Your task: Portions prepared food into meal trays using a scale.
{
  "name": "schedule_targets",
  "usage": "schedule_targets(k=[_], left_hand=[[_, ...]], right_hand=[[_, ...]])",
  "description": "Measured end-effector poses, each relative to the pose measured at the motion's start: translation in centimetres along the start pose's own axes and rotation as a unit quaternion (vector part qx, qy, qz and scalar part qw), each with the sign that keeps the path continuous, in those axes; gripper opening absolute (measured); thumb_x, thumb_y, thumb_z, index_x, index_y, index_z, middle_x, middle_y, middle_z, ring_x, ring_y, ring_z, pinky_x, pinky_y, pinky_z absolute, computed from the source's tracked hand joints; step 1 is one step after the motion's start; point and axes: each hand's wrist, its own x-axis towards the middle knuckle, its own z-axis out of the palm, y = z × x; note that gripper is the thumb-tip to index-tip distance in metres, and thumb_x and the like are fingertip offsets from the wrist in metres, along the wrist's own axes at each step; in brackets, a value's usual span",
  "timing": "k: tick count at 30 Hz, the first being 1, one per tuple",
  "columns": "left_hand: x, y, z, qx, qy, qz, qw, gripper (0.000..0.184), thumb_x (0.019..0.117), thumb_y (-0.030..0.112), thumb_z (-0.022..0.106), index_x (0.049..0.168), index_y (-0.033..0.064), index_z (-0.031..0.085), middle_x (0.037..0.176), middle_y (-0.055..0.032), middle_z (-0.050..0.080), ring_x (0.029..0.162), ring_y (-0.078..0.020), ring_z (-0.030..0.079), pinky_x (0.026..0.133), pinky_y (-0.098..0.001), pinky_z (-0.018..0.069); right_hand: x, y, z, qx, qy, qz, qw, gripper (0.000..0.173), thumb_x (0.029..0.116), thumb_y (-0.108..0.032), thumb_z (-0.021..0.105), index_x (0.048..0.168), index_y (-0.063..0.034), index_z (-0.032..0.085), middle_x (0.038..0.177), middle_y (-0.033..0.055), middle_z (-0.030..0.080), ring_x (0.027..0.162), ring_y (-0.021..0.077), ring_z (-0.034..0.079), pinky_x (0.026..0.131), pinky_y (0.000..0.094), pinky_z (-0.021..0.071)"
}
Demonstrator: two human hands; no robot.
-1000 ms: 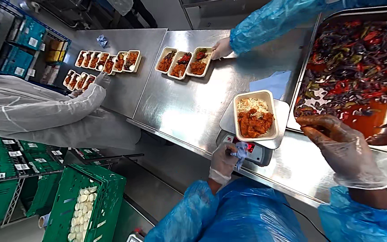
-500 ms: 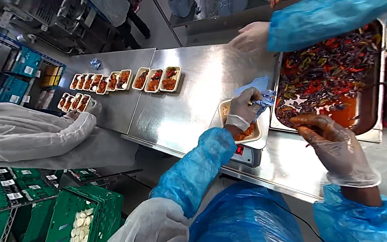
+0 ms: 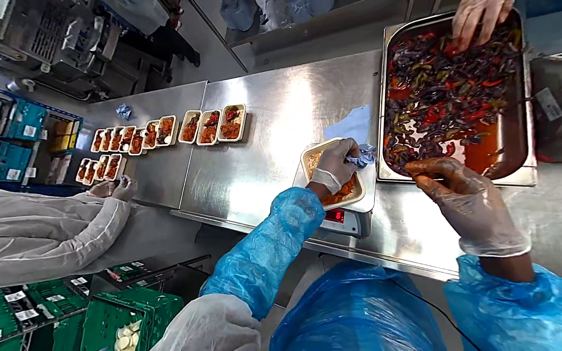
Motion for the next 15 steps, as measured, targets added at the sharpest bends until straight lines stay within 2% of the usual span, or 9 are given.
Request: schedule_targets(k=[5, 11, 13, 15], left_hand=[[-1.1, 0.9, 0.1, 0.030, -0.002, -0.026, 0.999, 0.024, 0.0848, 0.000, 0.072, 0.107, 0.0065, 0.067, 0.107, -0.0100, 0.070, 0.099, -0.0234, 0.069, 0.089, -0.0486, 0.0579], [-2.8, 1.3, 0.8, 0.061, -0.009, -0.005, 0.998, 0.020, 0.0846, 0.002, 0.073, 0.103, 0.0068, 0.069, 0.102, -0.0089, 0.072, 0.094, -0.0241, 0.069, 0.083, -0.0504, 0.0578], [-4.3, 3.2, 0.5, 0.071, -0.030, -0.014, 0.997, 0.021, 0.0833, 0.001, 0.072, 0.104, 0.0048, 0.070, 0.101, -0.0116, 0.072, 0.093, -0.0263, 0.070, 0.082, -0.0509, 0.0577], [-7.2, 8.3, -0.9, 0.063, -0.090, -0.085, 0.990, 0.023, 0.0871, -0.004, 0.073, 0.109, 0.0009, 0.068, 0.107, -0.0158, 0.070, 0.097, -0.0299, 0.069, 0.086, -0.0514, 0.0571]], right_hand=[[0.4, 0.0, 0.0, -0.007, -0.001, 0.007, 1.000, 0.021, 0.0991, -0.012, 0.064, 0.119, -0.0129, 0.072, 0.122, 0.0024, 0.067, 0.102, 0.0113, 0.067, 0.088, 0.0303, 0.0577], [0.7, 0.1, 0.0, -0.009, -0.002, -0.004, 1.000, 0.022, 0.0988, -0.010, 0.064, 0.120, -0.0117, 0.072, 0.123, 0.0037, 0.067, 0.102, 0.0110, 0.067, 0.090, 0.0305, 0.0577], [0.9, 0.0, 0.1, -0.008, -0.003, -0.005, 1.000, 0.023, 0.0989, -0.010, 0.064, 0.120, -0.0119, 0.072, 0.123, 0.0038, 0.067, 0.101, 0.0109, 0.066, 0.089, 0.0303, 0.0567], [1.1, 0.0, 0.2, -0.005, -0.005, -0.008, 1.000, 0.023, 0.0987, -0.010, 0.064, 0.121, -0.0116, 0.072, 0.123, 0.0048, 0.067, 0.103, 0.0121, 0.067, 0.091, 0.0318, 0.0569]])
